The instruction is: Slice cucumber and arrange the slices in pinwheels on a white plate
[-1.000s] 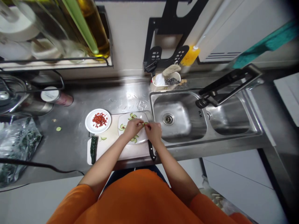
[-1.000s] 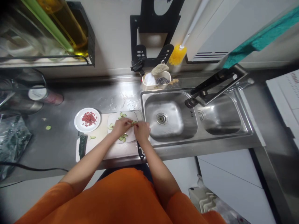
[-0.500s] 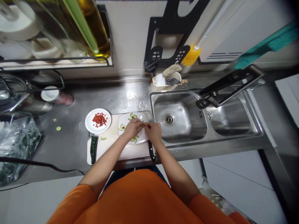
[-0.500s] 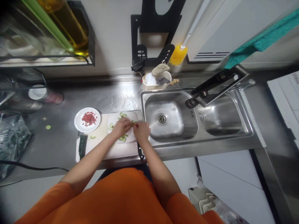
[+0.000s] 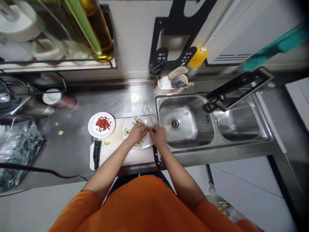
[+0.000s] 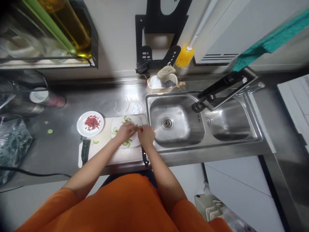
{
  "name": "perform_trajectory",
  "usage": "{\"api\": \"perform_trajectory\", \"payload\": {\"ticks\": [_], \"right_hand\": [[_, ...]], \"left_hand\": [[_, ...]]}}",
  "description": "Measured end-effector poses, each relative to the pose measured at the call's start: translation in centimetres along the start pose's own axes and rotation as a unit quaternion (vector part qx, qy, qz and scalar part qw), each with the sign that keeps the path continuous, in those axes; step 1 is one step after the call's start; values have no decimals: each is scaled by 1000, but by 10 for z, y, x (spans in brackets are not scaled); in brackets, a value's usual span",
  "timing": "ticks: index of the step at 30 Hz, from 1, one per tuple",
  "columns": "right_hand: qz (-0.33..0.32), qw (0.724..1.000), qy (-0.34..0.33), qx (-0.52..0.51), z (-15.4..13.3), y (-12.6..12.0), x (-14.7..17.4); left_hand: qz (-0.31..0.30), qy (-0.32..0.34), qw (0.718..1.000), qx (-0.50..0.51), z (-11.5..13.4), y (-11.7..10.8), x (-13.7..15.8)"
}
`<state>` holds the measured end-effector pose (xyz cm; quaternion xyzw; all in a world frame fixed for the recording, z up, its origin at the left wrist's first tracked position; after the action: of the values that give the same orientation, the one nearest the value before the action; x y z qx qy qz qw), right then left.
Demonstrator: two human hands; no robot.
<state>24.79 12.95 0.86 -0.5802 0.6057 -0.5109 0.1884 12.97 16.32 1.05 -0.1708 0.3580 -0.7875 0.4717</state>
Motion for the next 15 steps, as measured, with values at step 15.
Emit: {"api": "perform_trajectory", "payload": {"ticks": [15], "right_hand": [[12,1000,-11,-1,-1,-5,2]], "left_hand": [[-4,20,1000,2,3,1,-2]]}}
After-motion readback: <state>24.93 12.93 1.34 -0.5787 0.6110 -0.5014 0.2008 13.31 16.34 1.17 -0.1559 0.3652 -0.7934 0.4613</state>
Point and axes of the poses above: each hand's wrist, its own x-axis away from the middle knuckle, its own y-axis out of the palm, z = x × y, the point moved 10 cm from there along -x, towards the middle knuckle
